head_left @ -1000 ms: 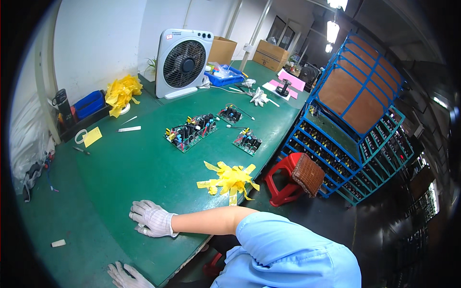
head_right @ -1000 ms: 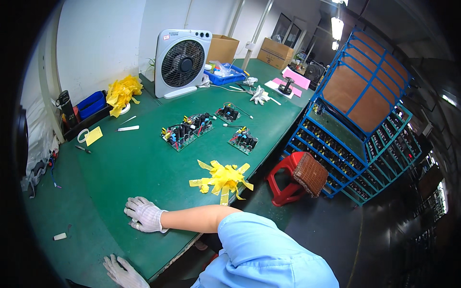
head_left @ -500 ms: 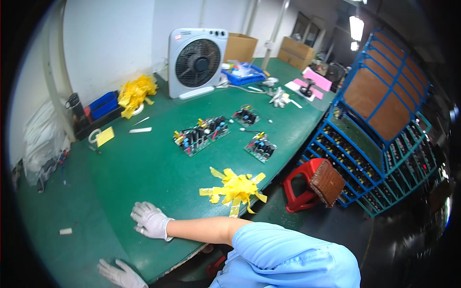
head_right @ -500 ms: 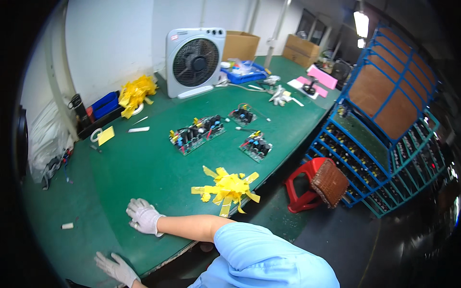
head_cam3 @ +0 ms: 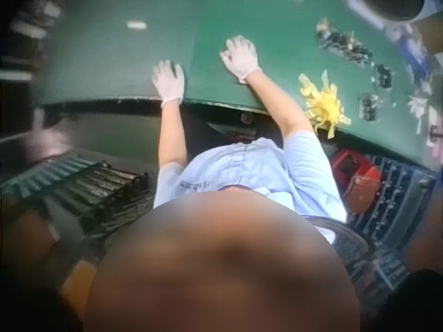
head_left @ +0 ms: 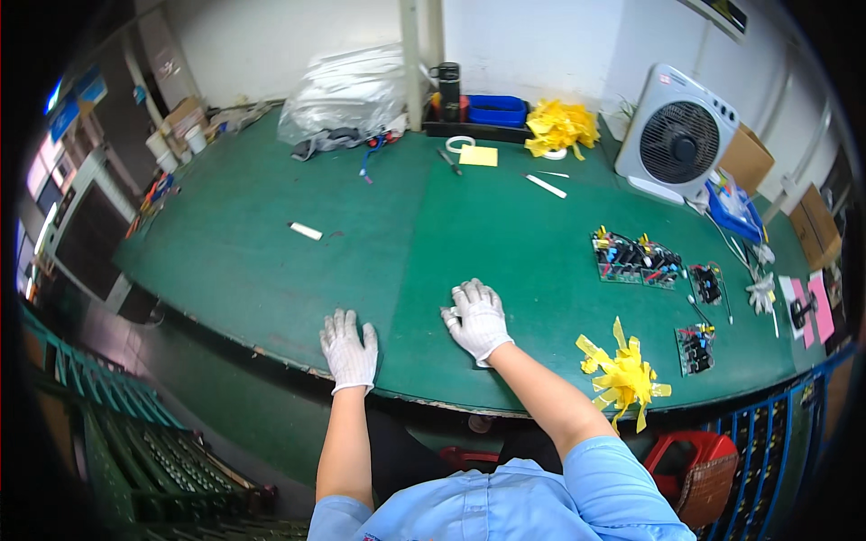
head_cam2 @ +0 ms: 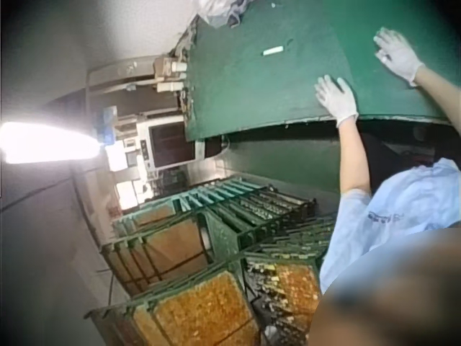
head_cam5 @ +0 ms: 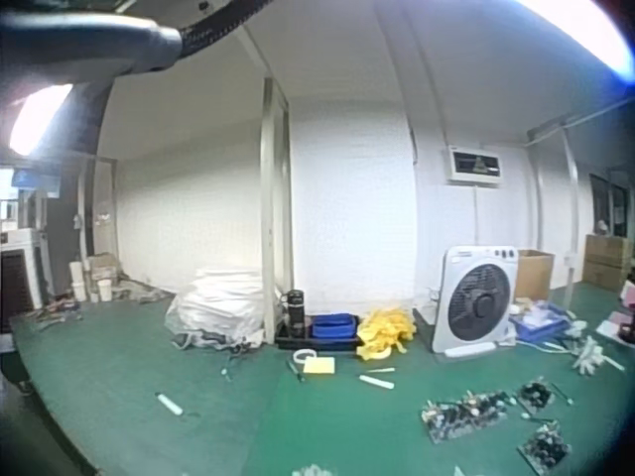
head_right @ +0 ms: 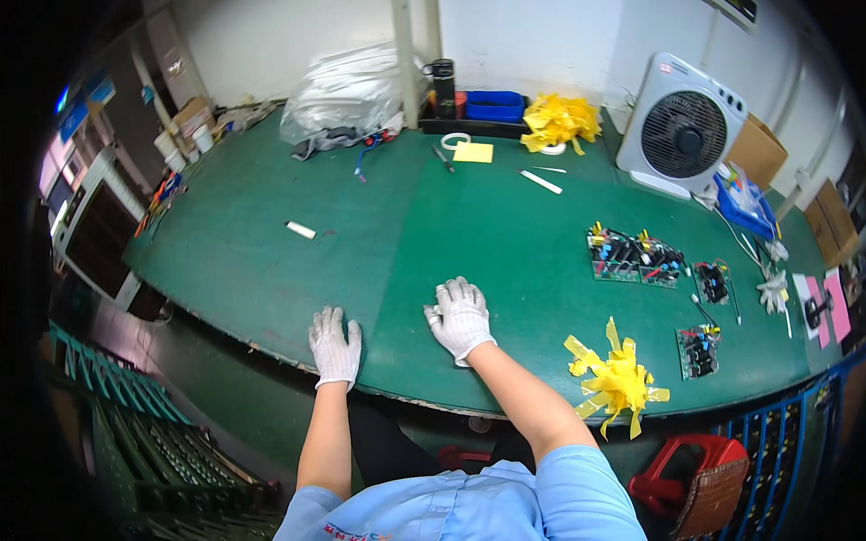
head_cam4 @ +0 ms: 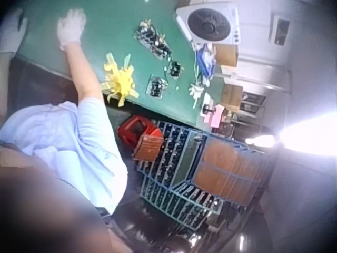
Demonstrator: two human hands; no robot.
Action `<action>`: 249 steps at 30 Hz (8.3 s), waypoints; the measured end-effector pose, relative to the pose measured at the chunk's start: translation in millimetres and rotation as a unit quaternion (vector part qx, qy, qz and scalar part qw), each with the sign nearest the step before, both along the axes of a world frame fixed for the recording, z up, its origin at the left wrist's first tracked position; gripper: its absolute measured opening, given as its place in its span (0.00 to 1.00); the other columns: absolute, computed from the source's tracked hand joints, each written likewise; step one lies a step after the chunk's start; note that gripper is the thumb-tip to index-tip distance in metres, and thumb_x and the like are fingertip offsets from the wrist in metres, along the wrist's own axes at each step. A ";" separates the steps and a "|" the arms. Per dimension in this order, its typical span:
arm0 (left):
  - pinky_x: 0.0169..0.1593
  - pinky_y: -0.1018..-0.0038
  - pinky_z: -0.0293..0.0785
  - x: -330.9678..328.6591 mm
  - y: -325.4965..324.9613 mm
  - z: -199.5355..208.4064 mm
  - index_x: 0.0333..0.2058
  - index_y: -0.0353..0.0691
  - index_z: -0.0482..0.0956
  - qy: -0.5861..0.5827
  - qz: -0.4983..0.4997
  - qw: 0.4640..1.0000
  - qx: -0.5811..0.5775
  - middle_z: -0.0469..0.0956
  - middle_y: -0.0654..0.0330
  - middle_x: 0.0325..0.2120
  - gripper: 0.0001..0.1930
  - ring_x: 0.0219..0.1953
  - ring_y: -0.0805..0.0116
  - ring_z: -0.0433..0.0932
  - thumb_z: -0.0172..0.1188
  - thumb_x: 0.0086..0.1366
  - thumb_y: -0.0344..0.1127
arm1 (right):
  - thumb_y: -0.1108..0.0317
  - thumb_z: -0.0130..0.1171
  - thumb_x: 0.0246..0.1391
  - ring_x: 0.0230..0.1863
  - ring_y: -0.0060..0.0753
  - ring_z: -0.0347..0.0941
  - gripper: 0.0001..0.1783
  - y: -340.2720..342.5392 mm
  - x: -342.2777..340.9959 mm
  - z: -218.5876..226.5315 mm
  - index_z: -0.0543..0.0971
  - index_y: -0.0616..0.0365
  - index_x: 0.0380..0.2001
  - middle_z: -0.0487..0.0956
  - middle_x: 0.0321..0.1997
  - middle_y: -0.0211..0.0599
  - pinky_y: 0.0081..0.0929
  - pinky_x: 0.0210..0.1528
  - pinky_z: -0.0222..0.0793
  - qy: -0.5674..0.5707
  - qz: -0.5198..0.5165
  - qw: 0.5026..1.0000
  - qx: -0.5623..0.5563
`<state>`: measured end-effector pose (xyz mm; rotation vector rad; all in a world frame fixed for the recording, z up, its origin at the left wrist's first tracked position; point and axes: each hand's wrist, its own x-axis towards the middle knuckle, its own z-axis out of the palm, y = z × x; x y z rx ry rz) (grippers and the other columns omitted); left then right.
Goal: Assembling and inspecting electronic components on printed circuit boards.
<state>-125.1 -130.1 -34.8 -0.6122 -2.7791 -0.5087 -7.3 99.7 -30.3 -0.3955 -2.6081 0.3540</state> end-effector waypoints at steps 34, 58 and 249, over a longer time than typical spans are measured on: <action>0.64 0.57 0.61 -33.5 3.1 71.1 0.56 0.44 0.69 -0.319 -0.188 0.927 -0.063 0.65 0.52 0.61 0.23 0.65 0.52 0.62 0.55 0.63 0.42 | 0.61 0.62 0.40 0.66 0.68 0.58 0.40 90.0 -92.0 30.5 0.67 0.68 0.59 0.65 0.63 0.64 0.60 0.67 0.52 -0.200 0.107 0.974 -0.018; 0.73 0.57 0.48 -8.0 1.5 37.8 0.68 0.51 0.55 -0.266 -0.132 0.943 -0.152 0.51 0.59 0.71 0.28 0.73 0.60 0.48 0.44 0.72 0.47 | 0.47 0.62 0.51 0.75 0.54 0.45 0.48 80.8 -108.7 49.6 0.57 0.62 0.68 0.58 0.70 0.60 0.49 0.75 0.37 -0.340 0.089 0.936 -0.021; 0.69 0.58 0.55 41.8 53.4 -38.6 0.57 0.38 0.75 0.023 -0.244 0.968 -0.057 0.68 0.53 0.63 0.22 0.67 0.53 0.63 0.44 0.74 0.44 | 0.60 0.51 0.55 0.70 0.55 0.56 0.21 -21.4 60.2 -8.8 0.77 0.61 0.48 0.68 0.62 0.56 0.54 0.71 0.44 -0.070 -0.145 0.983 -0.091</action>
